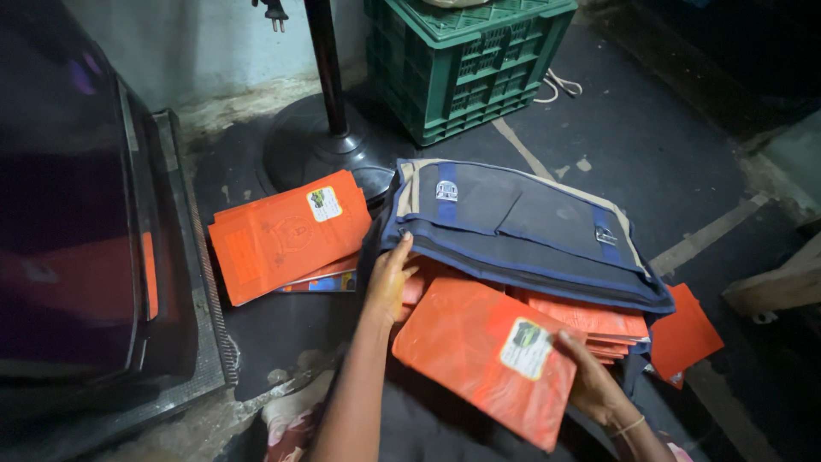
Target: The person packs a blue school bag with several orange notebooks, a blue book, and a stack of loose papers. They place the items into the main compartment and a front pocket, then close the bag's flap.
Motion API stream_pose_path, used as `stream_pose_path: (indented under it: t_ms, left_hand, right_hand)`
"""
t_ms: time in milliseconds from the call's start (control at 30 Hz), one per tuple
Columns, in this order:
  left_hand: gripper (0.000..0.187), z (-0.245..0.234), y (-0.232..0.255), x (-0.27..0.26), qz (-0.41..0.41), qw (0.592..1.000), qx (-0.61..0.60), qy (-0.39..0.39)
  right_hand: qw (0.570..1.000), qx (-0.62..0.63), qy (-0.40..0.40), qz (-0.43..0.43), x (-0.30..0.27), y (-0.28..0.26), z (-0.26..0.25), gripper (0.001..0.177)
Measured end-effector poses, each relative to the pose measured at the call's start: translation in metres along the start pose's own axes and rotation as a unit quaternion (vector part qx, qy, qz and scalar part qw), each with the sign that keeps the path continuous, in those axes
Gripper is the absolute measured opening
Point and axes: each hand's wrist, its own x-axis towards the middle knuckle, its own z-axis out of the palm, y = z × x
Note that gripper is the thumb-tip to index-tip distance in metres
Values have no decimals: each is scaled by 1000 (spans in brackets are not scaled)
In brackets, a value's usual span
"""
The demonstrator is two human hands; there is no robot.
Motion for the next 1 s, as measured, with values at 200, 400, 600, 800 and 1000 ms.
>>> stream_pose_path:
  t_ms: [200, 400, 600, 800, 1000]
  left_hand:
    - [60, 7, -4, -3, 110, 994, -9, -17]
    - [35, 18, -3, -8, 20, 998, -42, 47]
    - [33, 26, -1, -14, 146, 981, -117, -54]
    - [28, 31, 1, -17, 154, 976, -146, -53]
    - [26, 31, -11, -13, 160, 967, -184, -79]
  right_hand:
    - [989, -124, -76, -40, -7, -1, 21, 56]
    - [998, 29, 22, -41, 21, 28, 1, 48]
    - [965, 236, 61, -96, 16, 29, -17, 44]
    - [949, 276, 67, -136, -2, 38, -45, 45]
    - [937, 270, 139, -175, -13, 40, -97, 46]
